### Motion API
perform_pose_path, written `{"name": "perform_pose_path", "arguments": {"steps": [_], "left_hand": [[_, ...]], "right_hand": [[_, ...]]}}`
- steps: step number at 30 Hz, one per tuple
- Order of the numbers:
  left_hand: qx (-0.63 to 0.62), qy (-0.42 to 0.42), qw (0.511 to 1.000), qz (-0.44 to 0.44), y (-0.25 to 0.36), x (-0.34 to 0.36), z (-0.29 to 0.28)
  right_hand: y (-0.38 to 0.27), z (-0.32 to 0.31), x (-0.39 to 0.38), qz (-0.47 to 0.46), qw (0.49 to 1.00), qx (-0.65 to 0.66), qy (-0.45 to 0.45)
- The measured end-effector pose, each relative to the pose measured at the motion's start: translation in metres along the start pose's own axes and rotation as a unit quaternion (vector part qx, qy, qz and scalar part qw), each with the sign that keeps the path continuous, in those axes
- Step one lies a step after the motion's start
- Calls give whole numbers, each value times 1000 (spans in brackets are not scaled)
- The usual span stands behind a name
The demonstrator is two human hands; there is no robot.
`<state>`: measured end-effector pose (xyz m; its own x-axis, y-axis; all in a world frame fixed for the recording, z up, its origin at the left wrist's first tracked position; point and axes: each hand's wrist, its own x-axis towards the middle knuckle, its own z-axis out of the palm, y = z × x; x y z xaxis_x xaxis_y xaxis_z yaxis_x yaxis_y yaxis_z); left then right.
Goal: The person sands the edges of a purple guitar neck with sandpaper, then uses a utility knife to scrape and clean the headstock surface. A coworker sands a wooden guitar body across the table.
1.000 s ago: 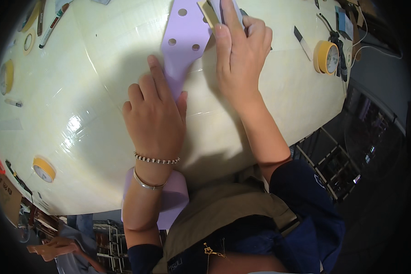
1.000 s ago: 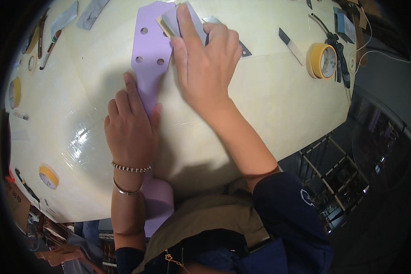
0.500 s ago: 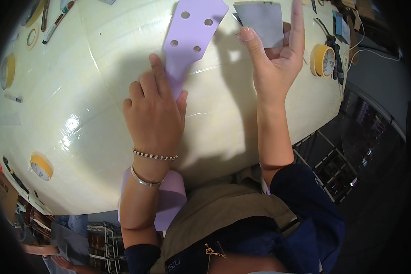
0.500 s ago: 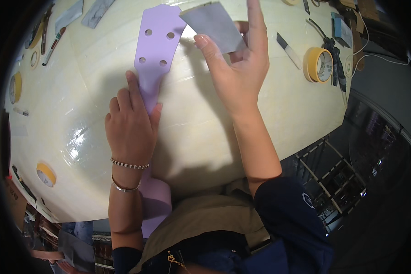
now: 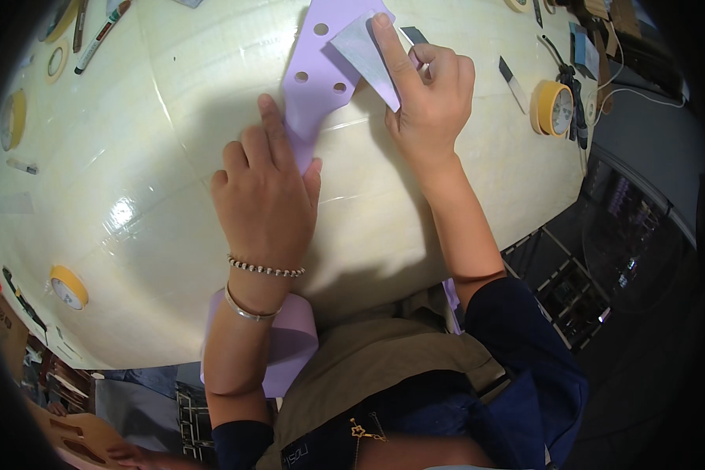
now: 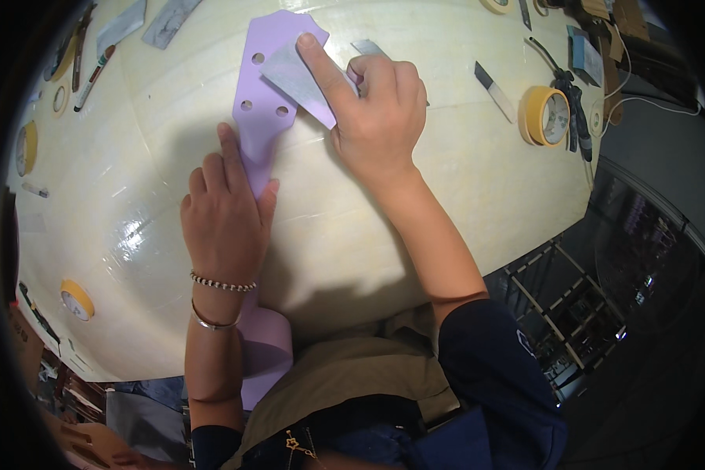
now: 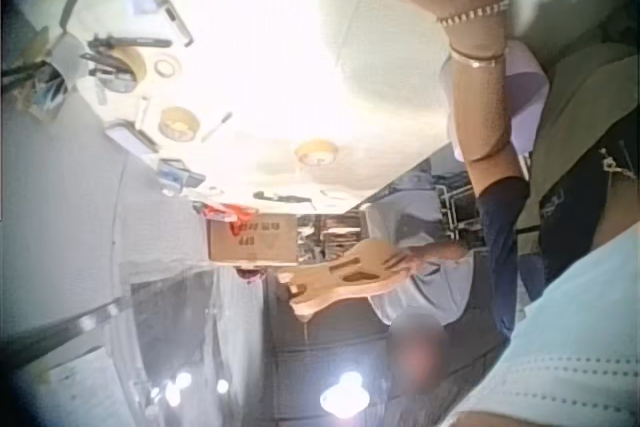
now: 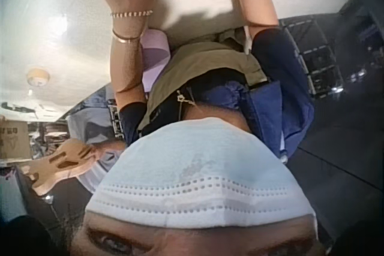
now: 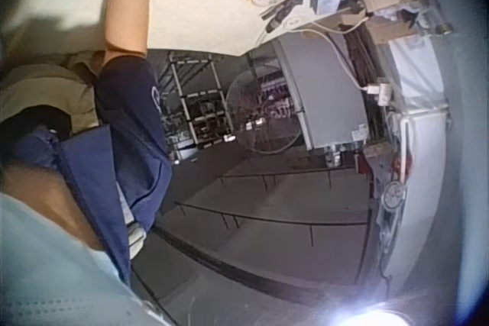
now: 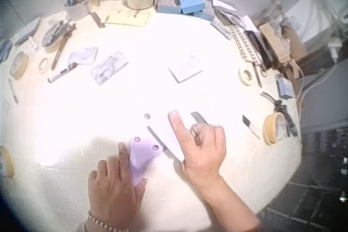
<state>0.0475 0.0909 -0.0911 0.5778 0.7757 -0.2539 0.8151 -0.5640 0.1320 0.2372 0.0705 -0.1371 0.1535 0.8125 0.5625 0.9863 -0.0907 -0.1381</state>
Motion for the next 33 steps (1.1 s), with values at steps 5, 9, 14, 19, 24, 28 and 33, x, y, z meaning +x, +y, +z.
{"name": "perform_pose_path", "arguments": {"steps": [5,9,14,19,24,28,33], "left_hand": [[-1,24,1000,-4,-1,-1,4],[-8,5,1000,-1,0,2,-2],[-11,41,999,0,-1,-1,5],[-12,38,999,-19,-1,0,2],[-179,103,974,-98,-8,-18,9],[-106,38,990,-85,25,-6,19],[-38,-15,992,-116,36,10,34]], "right_hand": [[-3,-1,-9,5,998,-55,-34],[-4,-4,-7,10,999,-18,-41],[-9,-8,0,30,998,-17,-49],[-7,-3,16,25,996,-47,-69],[-42,-15,6,61,995,22,-78],[14,-18,-3,54,987,-91,-122],[16,-5,-20,-8,982,-153,-112]]}}
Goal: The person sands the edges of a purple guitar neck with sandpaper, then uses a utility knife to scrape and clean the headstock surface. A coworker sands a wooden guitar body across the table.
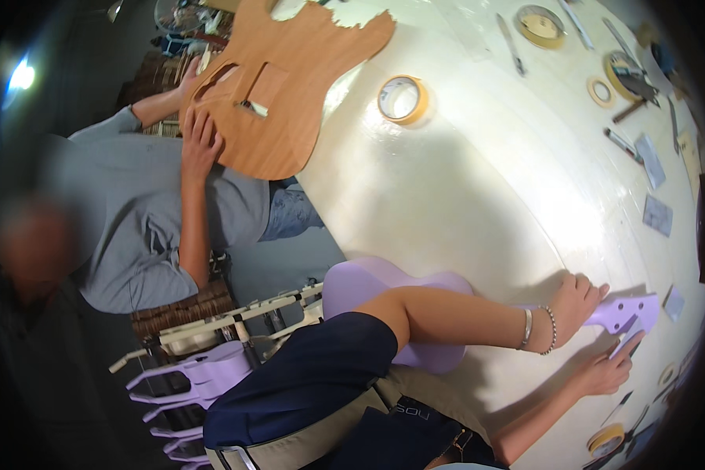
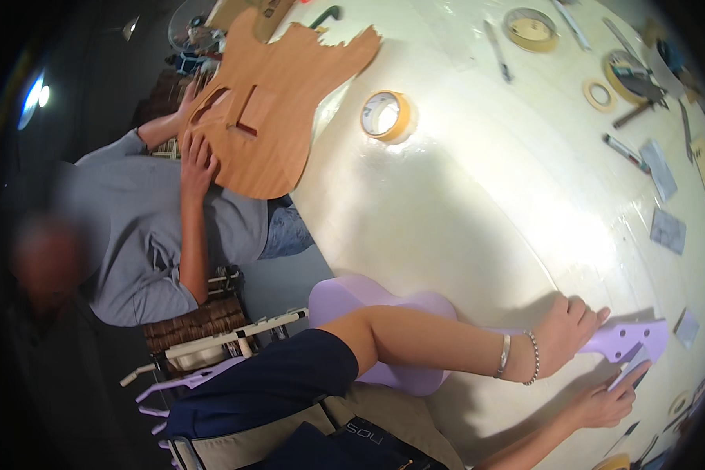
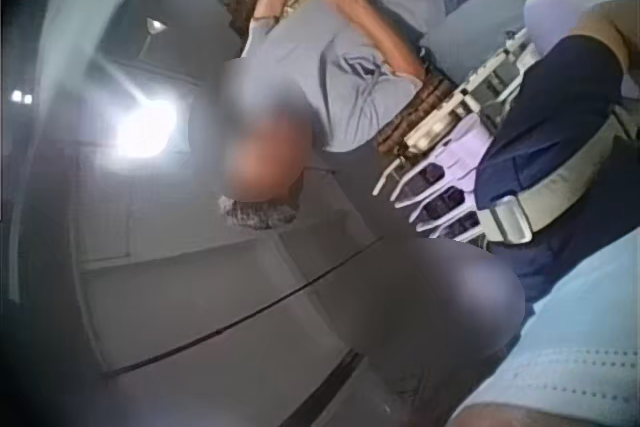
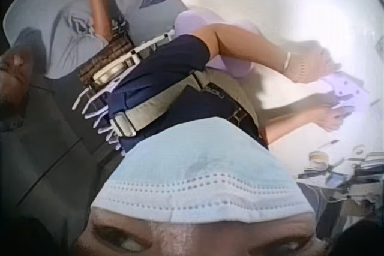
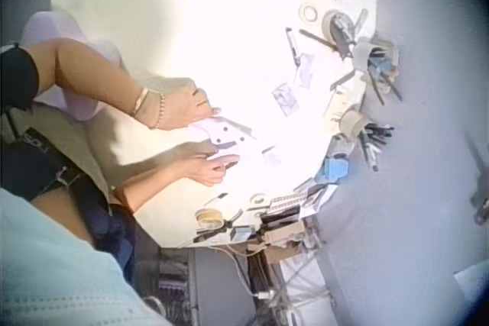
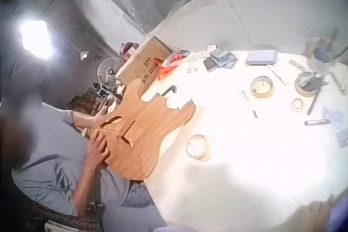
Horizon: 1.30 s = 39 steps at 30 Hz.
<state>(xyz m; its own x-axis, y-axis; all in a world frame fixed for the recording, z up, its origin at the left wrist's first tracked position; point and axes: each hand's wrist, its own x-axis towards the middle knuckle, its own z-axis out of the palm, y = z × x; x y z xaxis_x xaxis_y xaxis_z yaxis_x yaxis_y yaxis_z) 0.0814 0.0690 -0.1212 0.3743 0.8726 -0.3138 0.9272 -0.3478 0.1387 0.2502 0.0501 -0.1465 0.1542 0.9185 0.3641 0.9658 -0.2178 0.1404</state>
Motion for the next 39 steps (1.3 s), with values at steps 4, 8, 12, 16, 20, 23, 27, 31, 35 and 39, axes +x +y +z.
{"name": "perform_pose_path", "arguments": {"steps": [4,8,12,16,20,23,27,31,35,39], "left_hand": [[-25,23,999,-9,7,13,8],[-72,-40,996,-16,11,21,14],[-62,16,998,-19,10,18,7],[-50,47,997,-33,16,26,25],[-35,57,997,-32,19,26,24],[-47,26,998,-32,16,28,19],[-36,30,998,-32,16,26,16],[-68,-5,997,-29,13,27,11],[-37,34,998,-35,14,25,16],[-75,-5,997,-35,14,24,13]], "right_hand": [[1,-11,19,1,1000,-17,25],[-7,-12,3,58,997,-35,-33],[14,5,20,20,996,-84,-2],[2,0,2,43,993,-80,-74],[16,12,26,12,996,-86,-9],[12,13,6,48,992,-87,-74],[22,15,25,5,996,-93,2],[7,7,11,56,994,-77,-51],[1,-1,17,53,994,-90,-45],[10,18,11,52,997,-54,-35]]}}
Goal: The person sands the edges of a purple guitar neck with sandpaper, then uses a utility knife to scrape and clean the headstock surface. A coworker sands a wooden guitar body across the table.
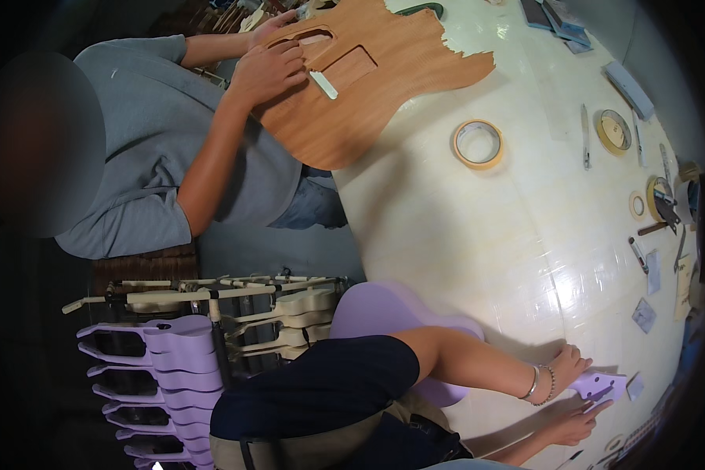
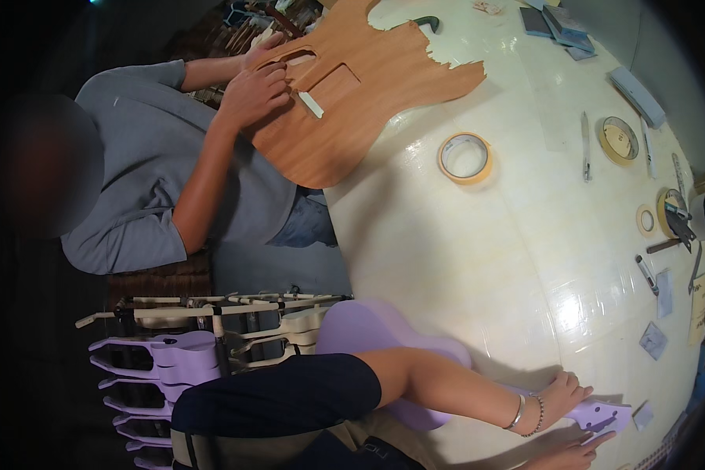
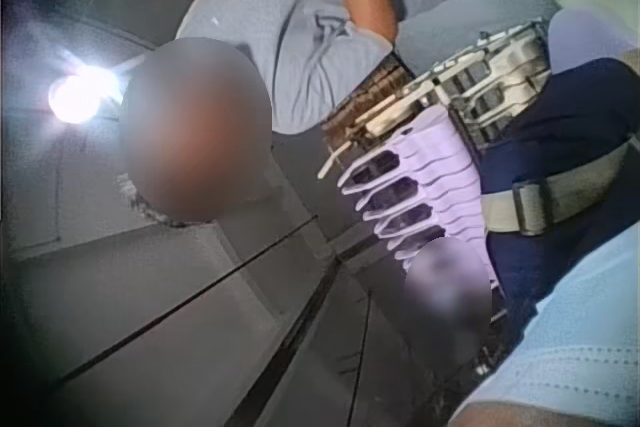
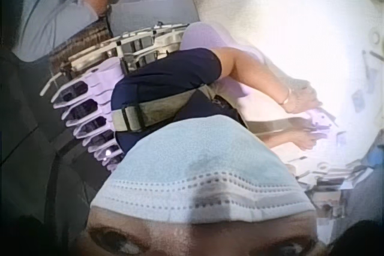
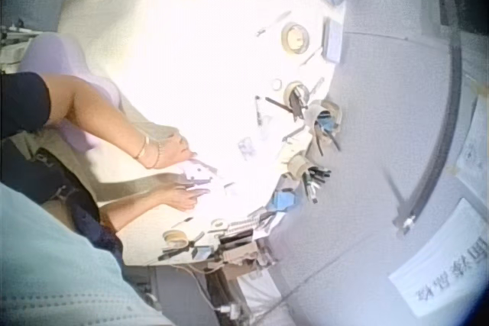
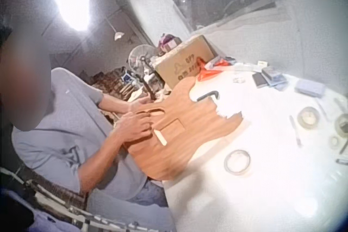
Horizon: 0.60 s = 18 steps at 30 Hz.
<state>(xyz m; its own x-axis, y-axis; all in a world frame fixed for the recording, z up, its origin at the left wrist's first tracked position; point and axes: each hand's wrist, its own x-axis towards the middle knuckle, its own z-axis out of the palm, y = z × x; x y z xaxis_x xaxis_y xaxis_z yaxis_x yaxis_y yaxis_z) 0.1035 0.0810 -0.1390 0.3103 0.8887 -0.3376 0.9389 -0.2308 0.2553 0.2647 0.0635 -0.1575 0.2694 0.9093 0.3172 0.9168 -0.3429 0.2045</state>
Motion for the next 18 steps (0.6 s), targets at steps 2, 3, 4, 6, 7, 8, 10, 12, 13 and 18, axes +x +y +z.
{"name": "perform_pose_path", "arguments": {"steps": [2,3,4,6,7,8,10,12,13,18], "left_hand": [[-2,-6,1000,-4,3,4,0],[-5,-11,1000,-7,4,3,1],[5,-1,1000,0,3,1,-1],[27,20,999,12,-3,-2,-8],[23,12,1000,7,-3,-3,-7],[20,4,1000,2,-3,-3,-7],[10,2,1000,-2,-3,-3,-4],[-1,12,1000,1,-1,-4,-2],[9,13,1000,9,-1,-5,-4],[3,-11,1000,-10,-2,-4,-2]], "right_hand": [[-10,-16,-15,7,1000,-9,-5],[-10,-21,-10,14,1000,-11,-12],[-8,-20,-3,13,1000,-8,-9],[-8,-14,12,12,1000,2,-2],[-10,-12,5,17,1000,13,-4],[-14,-11,-8,22,999,23,-5],[-22,-21,-17,30,999,45,1],[-26,-33,-8,40,997,65,17],[-24,-37,2,46,999,30,-3],[-16,-15,-12,35,998,47,-9]]}}
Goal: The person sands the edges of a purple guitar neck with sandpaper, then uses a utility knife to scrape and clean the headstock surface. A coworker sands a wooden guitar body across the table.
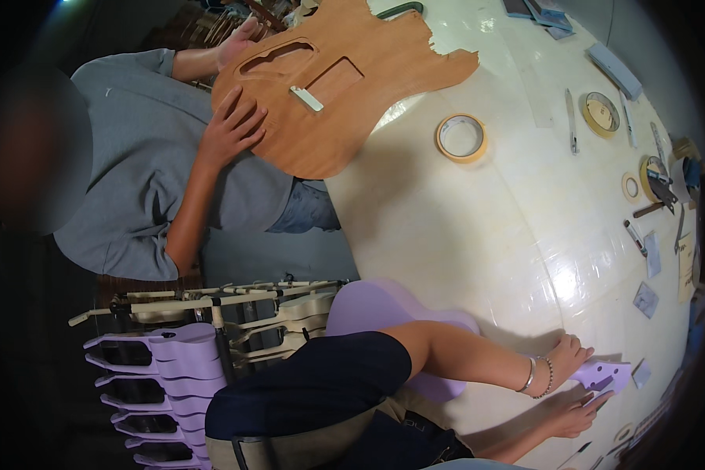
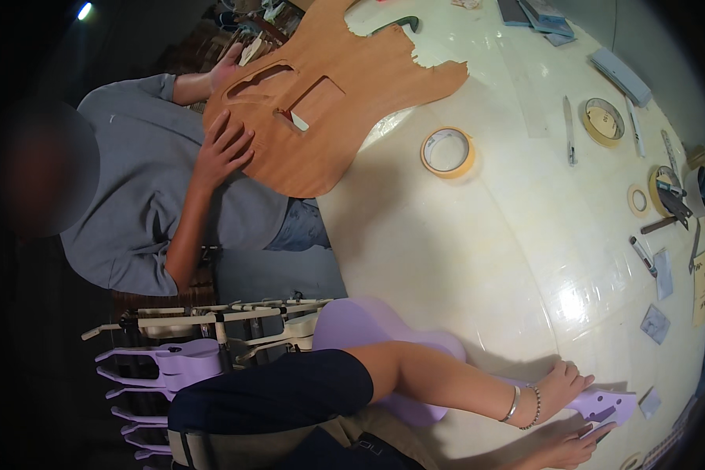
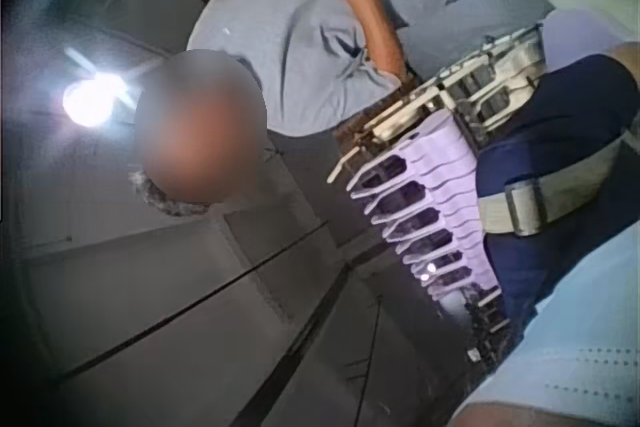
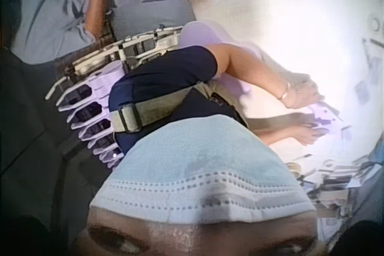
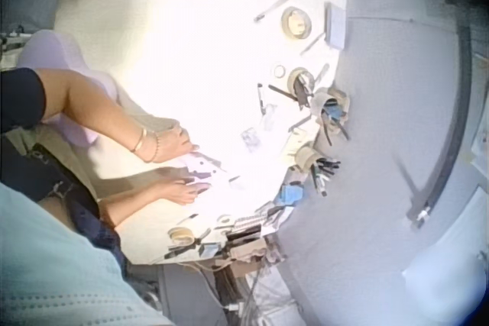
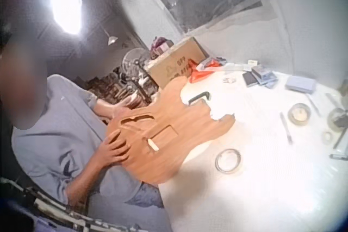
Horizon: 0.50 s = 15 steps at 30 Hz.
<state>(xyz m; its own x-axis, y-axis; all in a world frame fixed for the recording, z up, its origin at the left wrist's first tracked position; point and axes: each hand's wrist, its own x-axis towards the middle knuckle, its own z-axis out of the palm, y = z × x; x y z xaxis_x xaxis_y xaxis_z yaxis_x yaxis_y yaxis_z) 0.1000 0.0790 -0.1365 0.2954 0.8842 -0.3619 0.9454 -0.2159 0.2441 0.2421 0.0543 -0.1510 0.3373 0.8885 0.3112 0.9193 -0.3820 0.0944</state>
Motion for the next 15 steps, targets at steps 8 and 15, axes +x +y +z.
{"name": "perform_pose_path", "arguments": {"steps": [8,15], "left_hand": [[-4,3,1000,17,0,2,-2],[-23,-20,1000,4,2,6,2]], "right_hand": [[2,-4,-2,-10,1000,9,11],[-2,-7,0,-16,1000,10,-6]]}}
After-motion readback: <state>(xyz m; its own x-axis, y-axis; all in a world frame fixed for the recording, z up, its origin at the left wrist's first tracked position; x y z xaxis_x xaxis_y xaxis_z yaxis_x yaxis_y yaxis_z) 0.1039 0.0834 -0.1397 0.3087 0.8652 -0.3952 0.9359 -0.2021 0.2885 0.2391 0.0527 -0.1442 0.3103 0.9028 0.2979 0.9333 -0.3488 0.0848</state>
